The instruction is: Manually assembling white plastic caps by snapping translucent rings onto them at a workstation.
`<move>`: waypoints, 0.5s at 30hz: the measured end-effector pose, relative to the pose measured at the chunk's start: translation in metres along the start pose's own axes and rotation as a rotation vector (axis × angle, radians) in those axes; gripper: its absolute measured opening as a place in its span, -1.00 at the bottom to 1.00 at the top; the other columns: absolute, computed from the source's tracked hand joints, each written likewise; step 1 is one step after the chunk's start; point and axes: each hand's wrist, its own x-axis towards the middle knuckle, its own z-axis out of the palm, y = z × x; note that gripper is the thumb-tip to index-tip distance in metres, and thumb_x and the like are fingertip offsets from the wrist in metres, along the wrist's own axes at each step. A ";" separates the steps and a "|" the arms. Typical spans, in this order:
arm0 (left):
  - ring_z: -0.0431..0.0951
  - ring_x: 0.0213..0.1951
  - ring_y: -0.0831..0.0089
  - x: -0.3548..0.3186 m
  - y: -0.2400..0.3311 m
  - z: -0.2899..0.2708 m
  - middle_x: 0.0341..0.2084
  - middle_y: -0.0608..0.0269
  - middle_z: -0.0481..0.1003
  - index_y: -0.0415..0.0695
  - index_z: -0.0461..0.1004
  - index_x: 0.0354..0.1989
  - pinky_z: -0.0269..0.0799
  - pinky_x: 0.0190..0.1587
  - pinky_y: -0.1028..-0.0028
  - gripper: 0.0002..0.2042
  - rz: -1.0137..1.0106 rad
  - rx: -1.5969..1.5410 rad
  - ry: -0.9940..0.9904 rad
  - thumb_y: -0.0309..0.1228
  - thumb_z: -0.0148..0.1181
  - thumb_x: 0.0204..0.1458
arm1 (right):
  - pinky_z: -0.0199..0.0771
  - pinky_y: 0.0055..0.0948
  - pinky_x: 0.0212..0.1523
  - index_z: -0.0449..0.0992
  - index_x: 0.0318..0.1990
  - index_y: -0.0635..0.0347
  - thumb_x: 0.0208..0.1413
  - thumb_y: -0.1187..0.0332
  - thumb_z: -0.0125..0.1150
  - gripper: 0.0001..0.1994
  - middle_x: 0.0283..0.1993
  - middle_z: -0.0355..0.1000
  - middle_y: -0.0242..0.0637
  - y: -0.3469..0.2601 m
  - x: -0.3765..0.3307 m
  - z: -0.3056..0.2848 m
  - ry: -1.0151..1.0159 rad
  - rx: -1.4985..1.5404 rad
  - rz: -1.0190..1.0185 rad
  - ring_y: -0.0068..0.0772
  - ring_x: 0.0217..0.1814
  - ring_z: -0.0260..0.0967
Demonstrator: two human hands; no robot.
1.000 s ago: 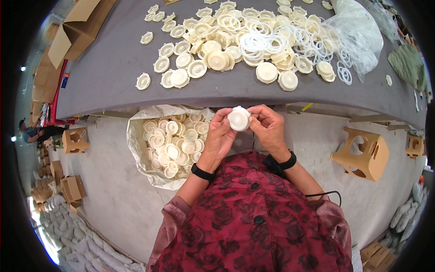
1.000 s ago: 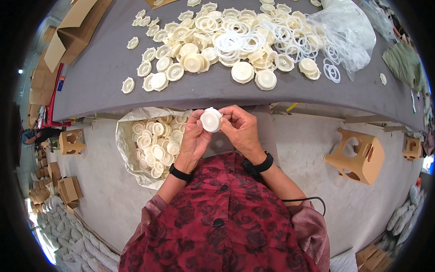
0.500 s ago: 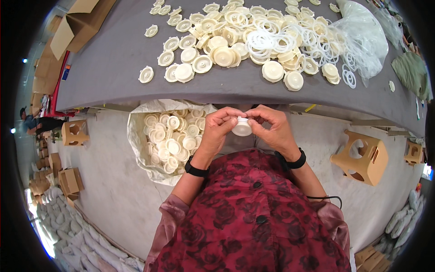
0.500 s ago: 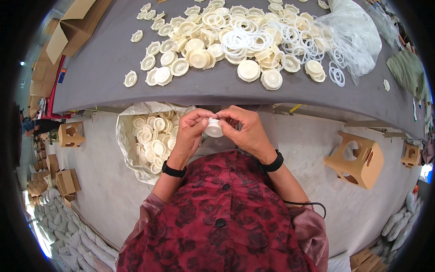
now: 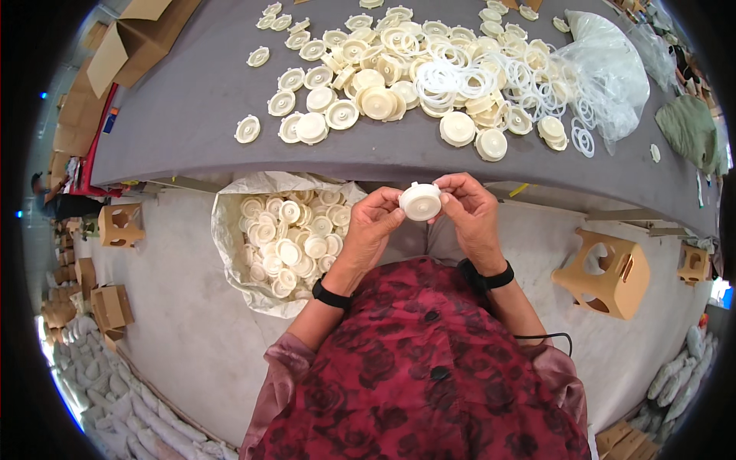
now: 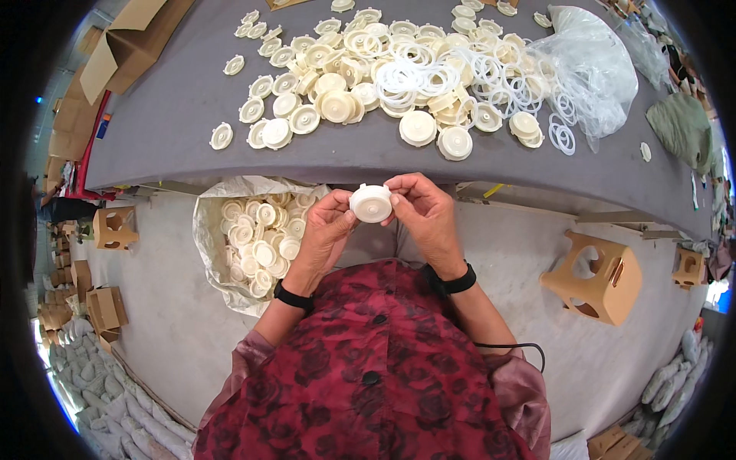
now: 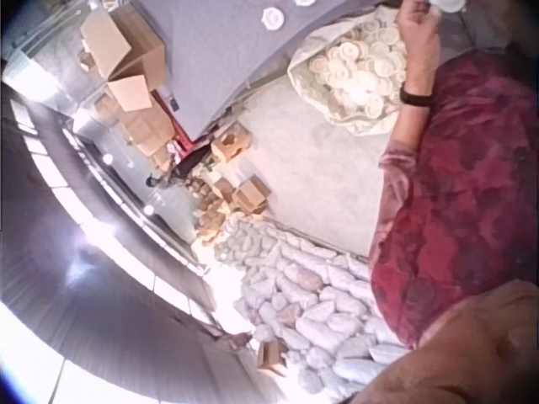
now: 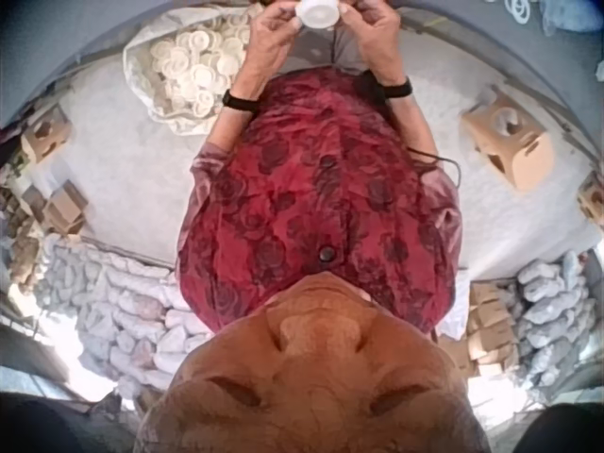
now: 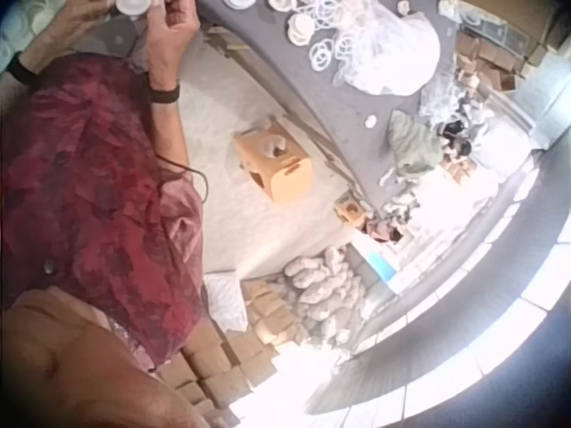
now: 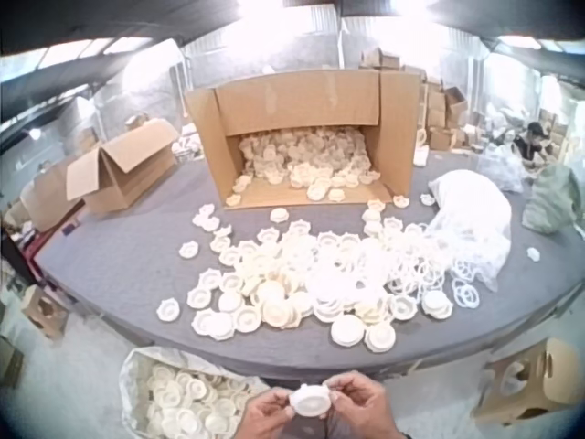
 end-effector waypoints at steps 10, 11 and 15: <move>0.48 -0.16 0.63 -0.005 0.016 0.001 -0.24 0.35 0.55 -0.27 0.54 -0.15 0.37 -0.02 0.54 -0.85 0.010 -0.030 -0.004 -0.47 0.16 0.19 | 0.43 -0.58 -0.23 0.59 -0.17 0.32 0.13 0.51 0.23 -0.86 -0.28 0.51 -0.38 0.003 -0.008 -0.015 -0.172 -0.328 -0.135 -0.62 -0.28 0.38; 0.46 -0.18 0.64 -0.005 0.020 0.000 -0.27 0.37 0.54 -0.27 0.54 -0.18 0.35 -0.04 0.56 -0.87 0.020 0.069 -0.031 -0.48 0.13 0.20 | 0.39 -0.58 -0.23 0.60 -0.18 0.32 0.11 0.50 0.24 -0.86 -0.29 0.51 -0.38 0.003 -0.007 -0.014 -0.185 -0.338 -0.160 -0.61 -0.28 0.38; 0.42 -0.24 0.64 -0.001 0.029 -0.003 -0.35 0.41 0.48 -0.27 0.51 -0.23 0.32 -0.12 0.57 -0.88 0.038 0.252 -0.173 -0.49 0.08 0.20 | 0.37 -0.55 -0.26 0.60 -0.19 0.31 0.10 0.50 0.25 -0.86 -0.31 0.51 -0.36 0.001 -0.005 -0.009 -0.203 -0.330 -0.197 -0.59 -0.30 0.38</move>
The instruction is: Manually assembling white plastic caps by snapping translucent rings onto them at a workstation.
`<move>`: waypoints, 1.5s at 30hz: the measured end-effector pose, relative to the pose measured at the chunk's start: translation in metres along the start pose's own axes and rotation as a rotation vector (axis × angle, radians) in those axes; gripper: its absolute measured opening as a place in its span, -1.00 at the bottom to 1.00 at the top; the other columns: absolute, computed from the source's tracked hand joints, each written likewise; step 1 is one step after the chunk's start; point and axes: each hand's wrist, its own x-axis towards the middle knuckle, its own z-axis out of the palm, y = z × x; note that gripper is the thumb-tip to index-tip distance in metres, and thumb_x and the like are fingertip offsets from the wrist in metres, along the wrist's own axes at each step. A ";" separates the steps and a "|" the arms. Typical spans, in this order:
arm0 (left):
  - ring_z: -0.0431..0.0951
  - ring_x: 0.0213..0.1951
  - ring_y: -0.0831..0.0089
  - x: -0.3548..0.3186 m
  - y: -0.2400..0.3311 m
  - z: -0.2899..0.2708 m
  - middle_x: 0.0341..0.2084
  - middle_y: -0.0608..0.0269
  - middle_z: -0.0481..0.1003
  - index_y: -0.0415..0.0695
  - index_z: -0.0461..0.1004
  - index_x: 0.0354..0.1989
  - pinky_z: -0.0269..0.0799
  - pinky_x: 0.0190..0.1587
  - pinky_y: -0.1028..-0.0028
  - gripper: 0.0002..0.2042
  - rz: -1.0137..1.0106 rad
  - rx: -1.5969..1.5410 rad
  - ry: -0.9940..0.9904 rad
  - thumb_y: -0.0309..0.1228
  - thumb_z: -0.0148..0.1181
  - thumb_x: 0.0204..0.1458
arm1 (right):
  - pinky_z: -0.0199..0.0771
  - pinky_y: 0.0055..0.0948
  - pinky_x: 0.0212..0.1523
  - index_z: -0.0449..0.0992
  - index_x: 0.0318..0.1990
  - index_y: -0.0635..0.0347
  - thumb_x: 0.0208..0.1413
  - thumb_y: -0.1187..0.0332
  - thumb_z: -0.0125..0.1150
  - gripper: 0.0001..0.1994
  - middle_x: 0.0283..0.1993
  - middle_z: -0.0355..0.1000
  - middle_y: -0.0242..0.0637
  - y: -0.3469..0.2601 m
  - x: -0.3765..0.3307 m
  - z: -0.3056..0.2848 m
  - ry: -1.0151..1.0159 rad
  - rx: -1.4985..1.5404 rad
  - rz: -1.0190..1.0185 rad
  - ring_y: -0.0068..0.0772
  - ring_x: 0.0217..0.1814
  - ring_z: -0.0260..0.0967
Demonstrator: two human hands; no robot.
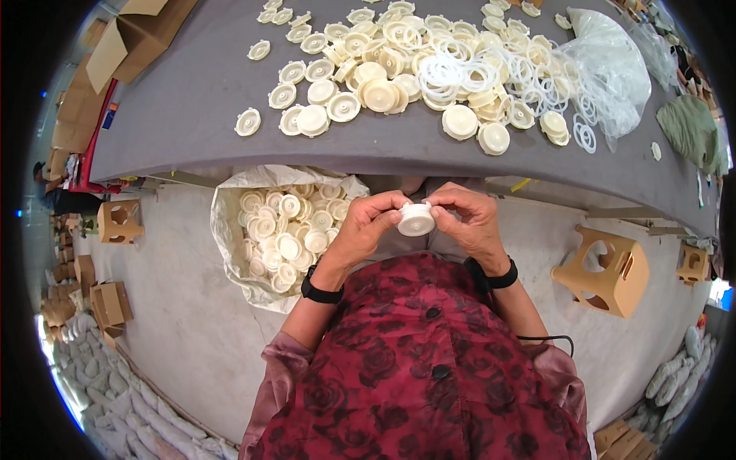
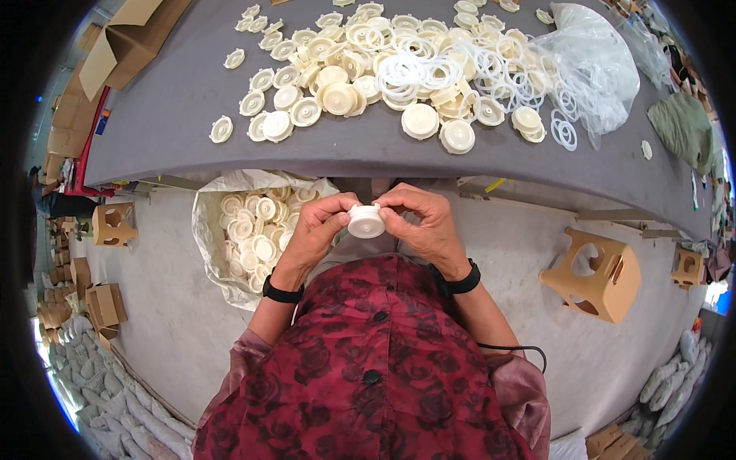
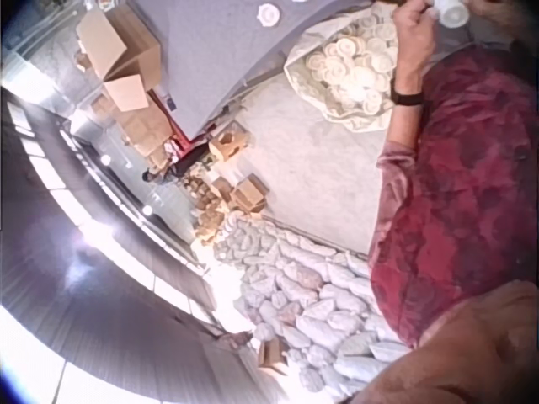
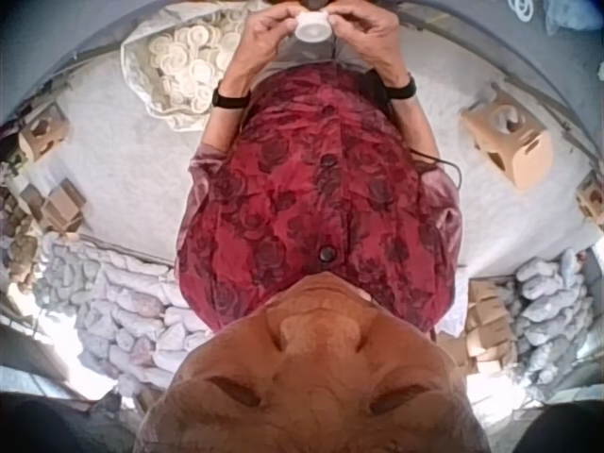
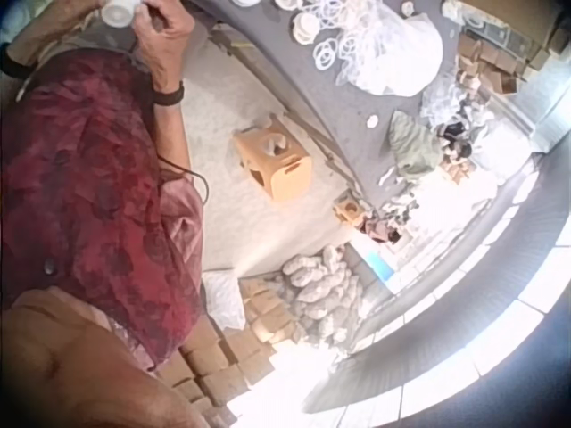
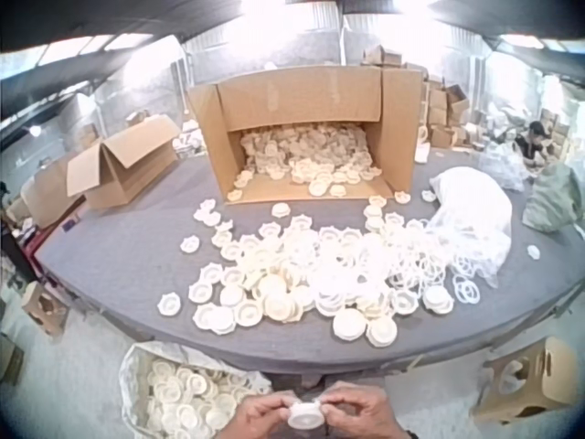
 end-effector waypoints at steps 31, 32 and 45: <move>0.47 -0.24 0.60 -0.008 -0.010 0.003 -0.30 0.34 0.54 -0.29 0.56 -0.15 0.36 -0.12 0.56 -0.83 -0.046 -0.135 0.082 -0.53 0.20 0.09 | 0.42 -0.65 -0.38 0.56 -0.31 0.31 0.11 0.46 0.30 -0.91 -0.42 0.50 -0.43 -0.009 -0.002 -0.004 -0.025 -0.096 0.154 -0.72 -0.42 0.41; 0.45 -0.28 0.61 -0.006 -0.007 0.002 -0.34 0.37 0.52 -0.29 0.56 -0.18 0.34 -0.16 0.56 -0.85 -0.039 -0.047 0.042 -0.53 0.19 0.09 | 0.42 -0.65 -0.38 0.56 -0.31 0.31 0.11 0.46 0.30 -0.91 -0.42 0.50 -0.43 -0.010 -0.001 -0.004 -0.025 -0.094 0.156 -0.72 -0.42 0.41; 0.49 -0.34 0.02 -0.014 0.033 -0.029 -0.45 0.05 0.51 -0.23 0.53 -0.33 0.37 -0.24 0.23 -0.88 -0.151 0.868 -0.202 -0.46 0.18 -0.02 | 0.51 -0.24 -0.21 0.55 -0.13 0.26 -0.03 0.23 0.37 -0.65 -0.17 0.53 -0.12 0.001 -0.001 0.014 -0.166 -0.670 -0.158 -0.03 -0.18 0.50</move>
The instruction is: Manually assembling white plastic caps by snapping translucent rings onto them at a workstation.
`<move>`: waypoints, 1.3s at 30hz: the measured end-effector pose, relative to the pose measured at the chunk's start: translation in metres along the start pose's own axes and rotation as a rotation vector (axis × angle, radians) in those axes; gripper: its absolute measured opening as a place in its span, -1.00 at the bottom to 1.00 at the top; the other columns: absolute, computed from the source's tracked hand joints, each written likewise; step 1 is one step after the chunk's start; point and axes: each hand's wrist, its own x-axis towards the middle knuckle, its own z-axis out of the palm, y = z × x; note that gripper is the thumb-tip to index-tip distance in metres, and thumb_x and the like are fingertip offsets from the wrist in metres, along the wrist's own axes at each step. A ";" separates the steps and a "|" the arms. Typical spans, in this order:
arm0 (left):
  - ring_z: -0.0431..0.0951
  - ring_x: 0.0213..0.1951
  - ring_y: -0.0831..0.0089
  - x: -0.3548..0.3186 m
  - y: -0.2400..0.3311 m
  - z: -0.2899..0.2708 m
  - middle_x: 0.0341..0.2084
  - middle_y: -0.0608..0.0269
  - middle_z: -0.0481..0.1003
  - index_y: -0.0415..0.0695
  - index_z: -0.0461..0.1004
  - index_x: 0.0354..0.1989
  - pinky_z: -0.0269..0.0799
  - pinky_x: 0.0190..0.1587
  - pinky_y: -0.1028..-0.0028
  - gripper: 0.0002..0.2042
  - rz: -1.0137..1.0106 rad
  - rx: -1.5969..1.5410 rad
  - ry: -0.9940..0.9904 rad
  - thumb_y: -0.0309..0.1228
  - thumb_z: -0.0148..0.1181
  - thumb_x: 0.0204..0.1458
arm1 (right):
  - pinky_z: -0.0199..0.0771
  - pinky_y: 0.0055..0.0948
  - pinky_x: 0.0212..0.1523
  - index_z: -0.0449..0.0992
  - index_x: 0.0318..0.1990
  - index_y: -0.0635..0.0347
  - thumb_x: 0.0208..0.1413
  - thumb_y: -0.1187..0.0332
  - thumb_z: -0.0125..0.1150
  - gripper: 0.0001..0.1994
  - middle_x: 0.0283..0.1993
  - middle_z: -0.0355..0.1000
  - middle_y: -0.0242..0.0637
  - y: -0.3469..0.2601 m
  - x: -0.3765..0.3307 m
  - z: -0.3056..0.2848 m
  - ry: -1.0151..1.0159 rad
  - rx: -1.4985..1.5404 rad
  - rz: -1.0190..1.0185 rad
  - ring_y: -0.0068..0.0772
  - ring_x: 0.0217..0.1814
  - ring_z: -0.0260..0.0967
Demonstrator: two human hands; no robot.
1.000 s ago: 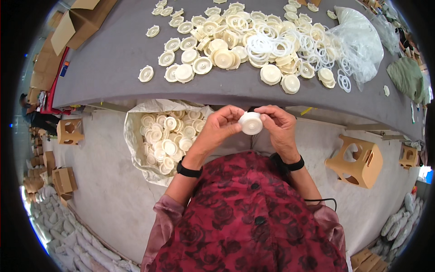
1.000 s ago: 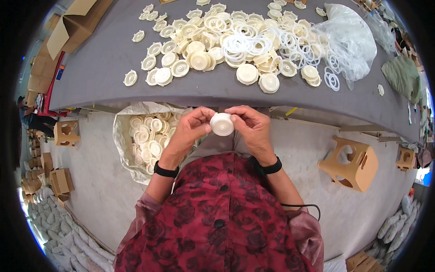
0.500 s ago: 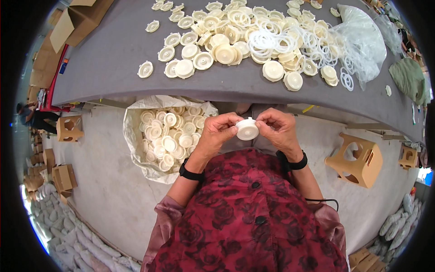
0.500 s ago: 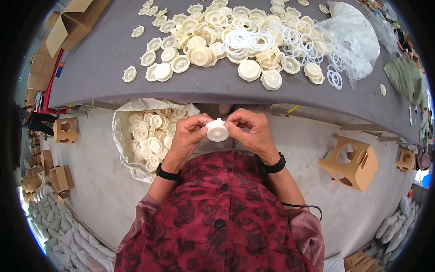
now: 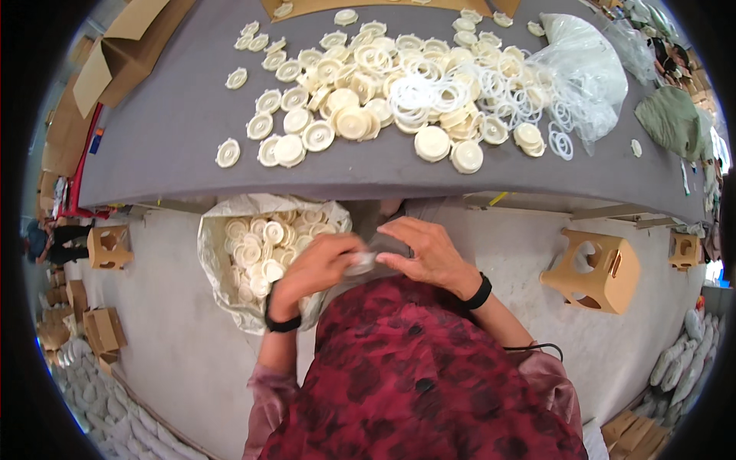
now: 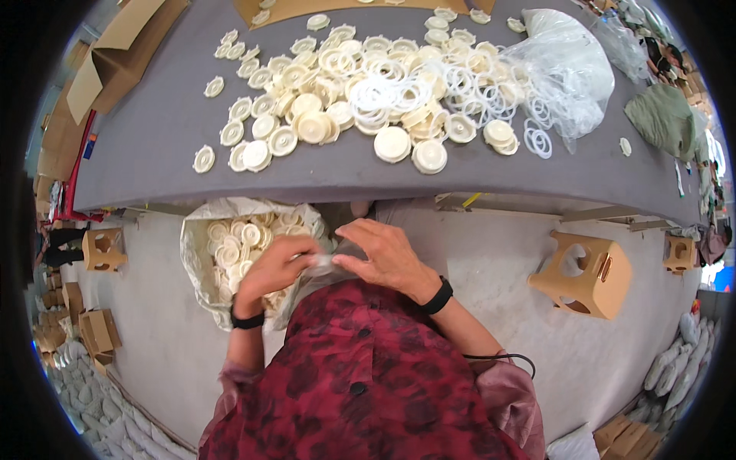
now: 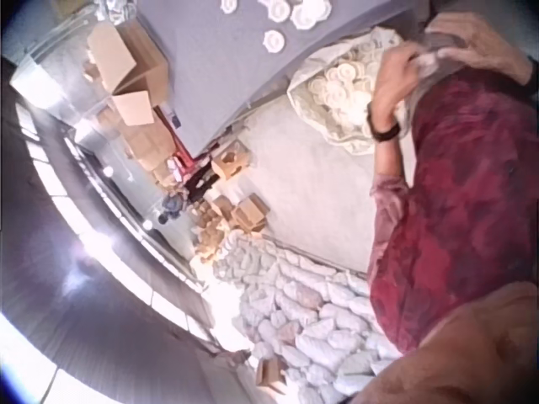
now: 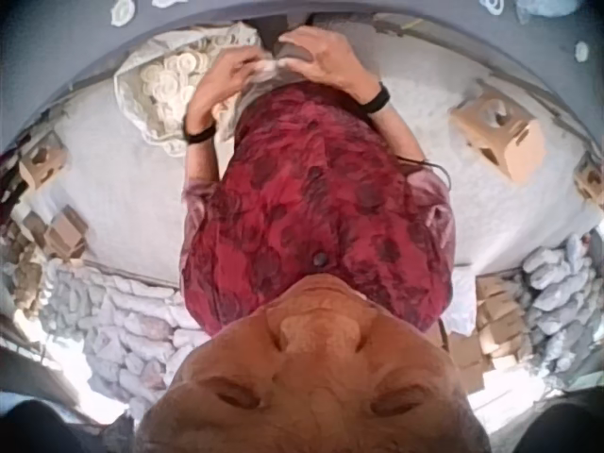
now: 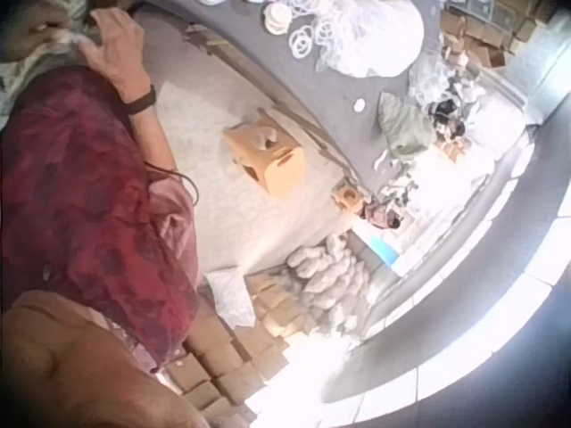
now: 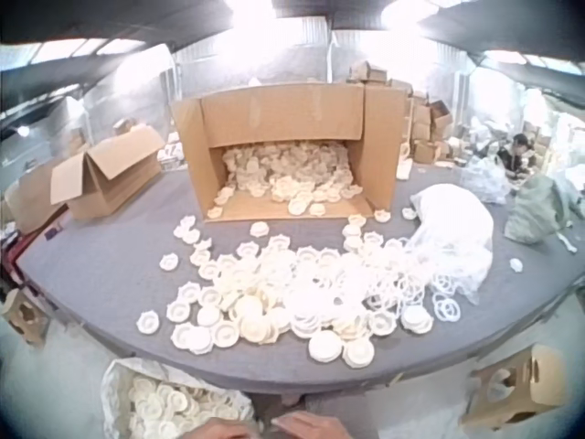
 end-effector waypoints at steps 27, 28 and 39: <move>0.51 -0.18 0.10 0.174 0.030 0.035 -0.24 0.10 0.45 -0.18 0.50 -0.04 0.44 -0.23 0.21 -0.61 0.153 0.289 0.613 -0.40 0.37 -0.08 | 0.35 -0.50 -0.42 0.61 -0.31 0.17 0.02 0.55 0.29 -0.91 -0.42 0.47 -0.40 0.085 0.059 -0.149 0.738 -0.342 0.067 -0.47 -0.41 0.39; 0.50 -0.19 0.10 0.173 0.033 0.036 -0.24 0.10 0.44 -0.18 0.49 -0.10 0.44 -0.24 0.21 -0.64 0.163 0.286 0.644 -0.39 0.38 -0.10 | 0.31 -0.57 -0.45 0.61 -0.29 0.20 0.06 0.53 0.29 -0.93 -0.42 0.49 -0.45 0.080 0.054 -0.148 0.769 -0.111 0.190 -0.59 -0.44 0.36; 0.47 -0.48 0.57 0.163 0.024 0.048 -0.47 0.35 0.52 -0.21 0.45 -0.23 0.36 -0.41 0.55 -0.73 0.021 -0.368 0.532 -0.42 0.41 -0.03 | 0.25 -0.69 -0.51 0.59 -0.27 0.32 0.11 0.49 0.30 -0.91 -0.49 0.45 -0.53 0.052 0.040 -0.080 0.467 0.468 0.453 -0.80 -0.49 0.27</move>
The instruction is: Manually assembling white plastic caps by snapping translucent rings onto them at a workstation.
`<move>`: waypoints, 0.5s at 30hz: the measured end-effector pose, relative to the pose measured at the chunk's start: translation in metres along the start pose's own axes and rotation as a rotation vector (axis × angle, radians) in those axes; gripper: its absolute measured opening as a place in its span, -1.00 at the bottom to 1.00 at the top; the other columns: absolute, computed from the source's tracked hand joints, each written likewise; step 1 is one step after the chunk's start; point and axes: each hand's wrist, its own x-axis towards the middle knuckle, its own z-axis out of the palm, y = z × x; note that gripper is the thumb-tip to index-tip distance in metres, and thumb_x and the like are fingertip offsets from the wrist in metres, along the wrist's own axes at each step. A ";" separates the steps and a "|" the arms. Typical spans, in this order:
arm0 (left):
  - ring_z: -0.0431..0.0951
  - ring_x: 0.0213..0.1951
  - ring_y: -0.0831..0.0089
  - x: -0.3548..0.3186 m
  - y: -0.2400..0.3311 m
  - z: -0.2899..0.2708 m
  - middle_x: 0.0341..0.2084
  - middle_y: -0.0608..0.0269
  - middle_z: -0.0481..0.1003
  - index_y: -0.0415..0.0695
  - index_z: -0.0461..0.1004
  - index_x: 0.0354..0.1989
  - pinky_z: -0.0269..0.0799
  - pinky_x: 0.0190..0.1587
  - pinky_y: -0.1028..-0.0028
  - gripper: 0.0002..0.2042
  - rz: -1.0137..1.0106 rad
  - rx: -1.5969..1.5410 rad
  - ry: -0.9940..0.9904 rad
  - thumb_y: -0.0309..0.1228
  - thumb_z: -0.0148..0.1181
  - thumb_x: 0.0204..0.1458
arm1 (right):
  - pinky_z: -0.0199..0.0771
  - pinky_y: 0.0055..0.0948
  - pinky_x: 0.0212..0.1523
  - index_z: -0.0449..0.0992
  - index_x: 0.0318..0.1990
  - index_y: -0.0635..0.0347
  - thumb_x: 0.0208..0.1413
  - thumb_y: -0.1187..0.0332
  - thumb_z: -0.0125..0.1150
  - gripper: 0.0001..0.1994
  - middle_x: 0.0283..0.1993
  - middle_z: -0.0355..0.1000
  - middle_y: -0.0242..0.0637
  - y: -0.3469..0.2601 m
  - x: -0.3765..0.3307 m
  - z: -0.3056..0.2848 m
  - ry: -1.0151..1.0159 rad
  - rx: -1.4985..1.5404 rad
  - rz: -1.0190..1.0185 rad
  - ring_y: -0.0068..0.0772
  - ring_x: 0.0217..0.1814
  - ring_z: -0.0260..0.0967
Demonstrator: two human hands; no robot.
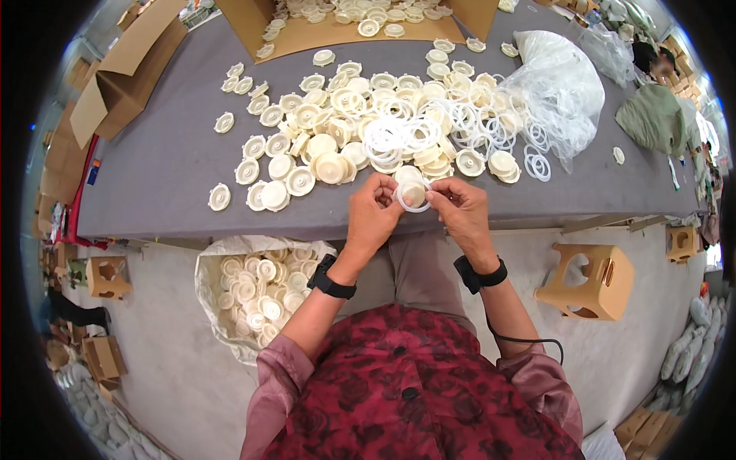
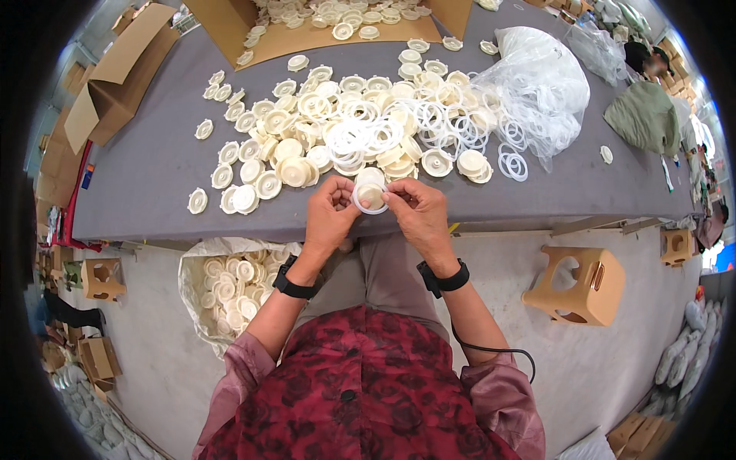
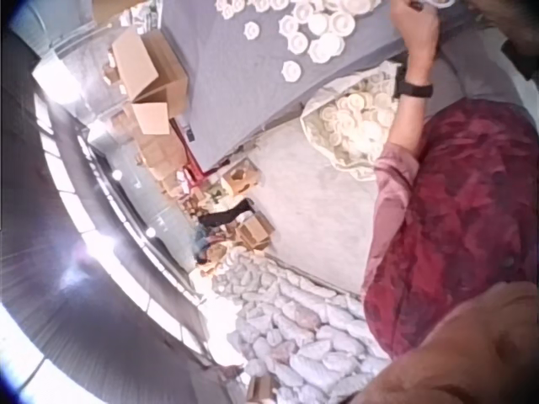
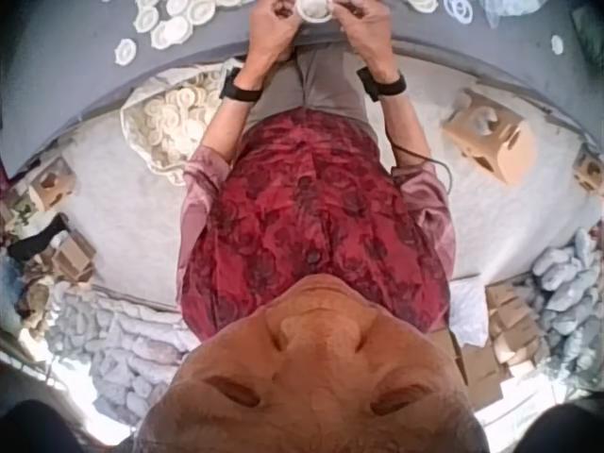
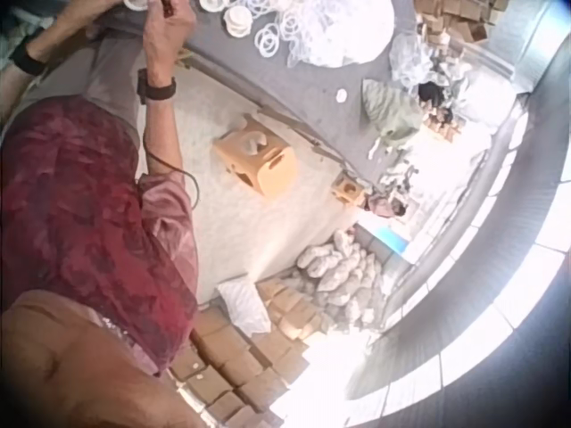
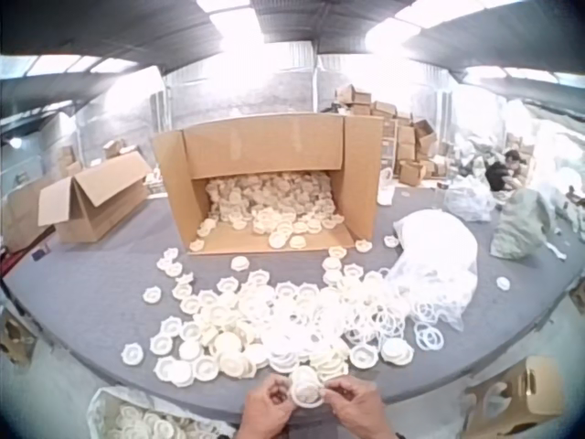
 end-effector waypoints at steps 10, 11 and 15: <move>0.44 -0.44 0.69 -0.035 0.000 -0.031 -0.42 0.38 0.52 -0.25 0.50 -0.13 0.31 -0.42 0.68 -0.83 -0.365 -0.845 -0.195 -0.48 0.23 0.14 | 0.24 -0.70 -0.56 0.60 -0.28 0.30 0.14 0.44 0.28 -0.91 -0.52 0.46 -0.49 -0.005 -0.020 0.020 -0.035 -0.017 0.021 -0.80 -0.53 0.27; 0.44 -0.43 0.68 -0.039 -0.003 -0.032 -0.41 0.36 0.52 -0.25 0.49 -0.13 0.31 -0.42 0.67 -0.84 -0.385 -0.879 -0.191 -0.47 0.20 0.16 | 0.24 -0.70 -0.56 0.60 -0.28 0.30 0.14 0.44 0.28 -0.91 -0.52 0.46 -0.49 -0.006 -0.022 0.022 -0.039 -0.018 0.022 -0.80 -0.53 0.27; 0.39 -0.47 0.74 -0.056 -0.007 -0.038 -0.45 0.41 0.51 -0.24 0.51 -0.14 0.25 -0.44 0.72 -0.85 -0.417 -0.913 -0.146 -0.48 0.20 0.15 | 0.27 -0.68 -0.54 0.60 -0.30 0.27 0.14 0.46 0.28 -0.93 -0.50 0.46 -0.49 -0.017 -0.032 0.030 -0.067 0.152 0.055 -0.78 -0.52 0.30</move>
